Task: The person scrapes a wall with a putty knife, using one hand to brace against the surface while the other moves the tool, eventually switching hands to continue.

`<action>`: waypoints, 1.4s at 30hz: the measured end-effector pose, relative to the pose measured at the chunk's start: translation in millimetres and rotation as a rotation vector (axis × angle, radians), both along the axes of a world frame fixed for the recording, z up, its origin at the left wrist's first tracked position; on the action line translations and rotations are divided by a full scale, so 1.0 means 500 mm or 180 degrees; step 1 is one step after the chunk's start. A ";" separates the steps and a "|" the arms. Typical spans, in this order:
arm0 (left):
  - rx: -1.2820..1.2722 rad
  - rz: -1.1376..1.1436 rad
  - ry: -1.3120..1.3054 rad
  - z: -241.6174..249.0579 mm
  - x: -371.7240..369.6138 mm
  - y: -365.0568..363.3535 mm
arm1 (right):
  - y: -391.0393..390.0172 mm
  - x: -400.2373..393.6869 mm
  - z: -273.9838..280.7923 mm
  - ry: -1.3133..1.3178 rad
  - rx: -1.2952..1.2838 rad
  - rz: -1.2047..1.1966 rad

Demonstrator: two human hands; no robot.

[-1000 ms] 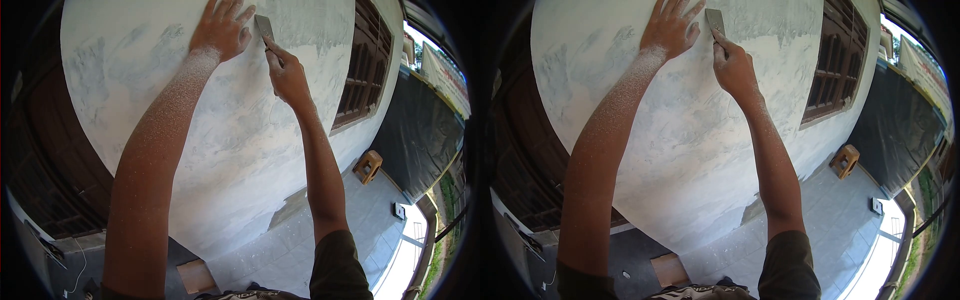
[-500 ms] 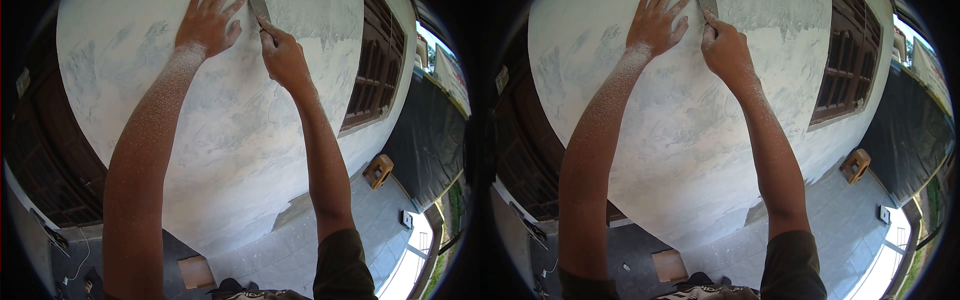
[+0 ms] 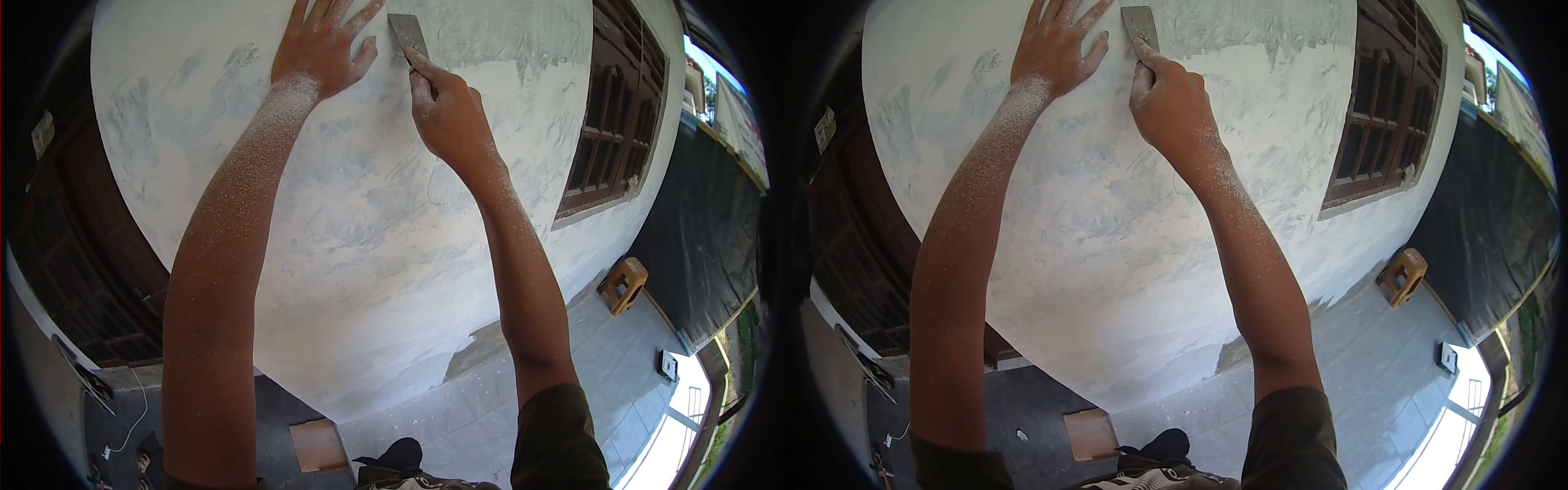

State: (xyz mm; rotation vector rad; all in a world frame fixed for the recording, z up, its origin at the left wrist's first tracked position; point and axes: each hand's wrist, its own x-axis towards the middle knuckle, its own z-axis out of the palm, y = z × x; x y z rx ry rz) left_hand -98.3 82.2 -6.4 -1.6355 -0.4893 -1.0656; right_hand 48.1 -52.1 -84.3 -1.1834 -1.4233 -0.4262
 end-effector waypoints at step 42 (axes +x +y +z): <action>0.0161 0.0064 0.0031 0.000 -0.004 0.000 | 0.013 0.003 0.065 -0.0119 0.0190 0.0140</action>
